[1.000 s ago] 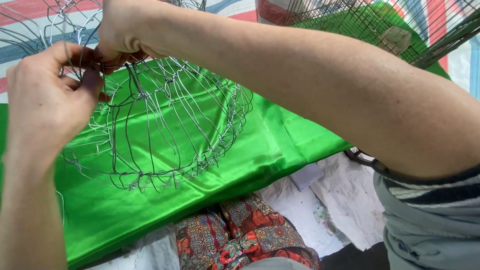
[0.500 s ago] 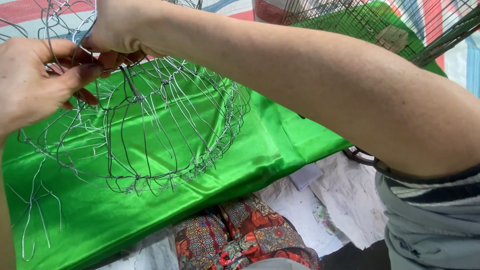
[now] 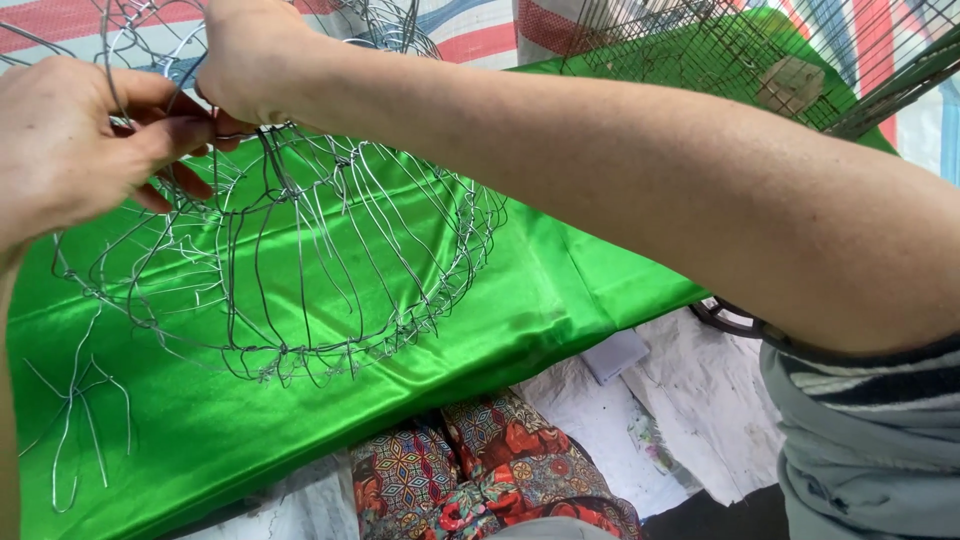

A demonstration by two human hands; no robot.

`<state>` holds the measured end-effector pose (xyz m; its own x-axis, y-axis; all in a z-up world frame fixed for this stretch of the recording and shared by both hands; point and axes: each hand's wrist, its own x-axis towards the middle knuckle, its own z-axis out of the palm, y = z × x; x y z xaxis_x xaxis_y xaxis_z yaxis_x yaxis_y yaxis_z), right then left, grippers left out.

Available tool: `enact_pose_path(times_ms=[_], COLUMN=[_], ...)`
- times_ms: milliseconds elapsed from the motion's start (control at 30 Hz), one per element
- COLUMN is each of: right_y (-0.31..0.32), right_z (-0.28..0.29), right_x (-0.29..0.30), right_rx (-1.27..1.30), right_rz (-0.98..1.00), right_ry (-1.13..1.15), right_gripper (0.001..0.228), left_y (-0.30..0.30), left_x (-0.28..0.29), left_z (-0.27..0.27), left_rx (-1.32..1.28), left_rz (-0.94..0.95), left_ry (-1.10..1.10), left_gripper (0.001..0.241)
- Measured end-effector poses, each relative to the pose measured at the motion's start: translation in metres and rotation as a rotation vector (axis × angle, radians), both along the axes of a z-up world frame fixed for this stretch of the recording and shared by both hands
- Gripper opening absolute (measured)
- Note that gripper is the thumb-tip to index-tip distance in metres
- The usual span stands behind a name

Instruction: The person is assembling a wire cage by manually twisting thin metal wires to secure the frame and using pliers to assist in the process.

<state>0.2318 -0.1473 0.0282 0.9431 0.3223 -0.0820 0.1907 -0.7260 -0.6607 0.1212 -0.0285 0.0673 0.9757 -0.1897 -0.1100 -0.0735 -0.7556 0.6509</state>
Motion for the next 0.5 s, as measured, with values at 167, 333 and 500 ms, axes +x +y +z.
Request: enact_pose_path(times_ms=[167, 333, 500], right_y=[-0.007, -0.015, -0.024], right_z=[-0.010, -0.027, -0.018], right_x=[0.000, -0.010, -0.049], right_rx=[0.000, 0.159, 0.243], right_rz=[-0.037, 0.005, 0.036], right_ry=[-0.128, -0.464, -0.322], right_gripper=[0.012, 0.019, 0.026], left_y=[-0.003, 0.005, 0.014], left_x=[0.003, 0.009, 0.004], left_z=[0.000, -0.013, -0.024], left_rx=[0.028, 0.072, -0.051], left_rz=[0.056, 0.111, 0.040], left_ry=[-0.007, -0.047, -0.138], left_gripper=[0.014, 0.012, 0.012])
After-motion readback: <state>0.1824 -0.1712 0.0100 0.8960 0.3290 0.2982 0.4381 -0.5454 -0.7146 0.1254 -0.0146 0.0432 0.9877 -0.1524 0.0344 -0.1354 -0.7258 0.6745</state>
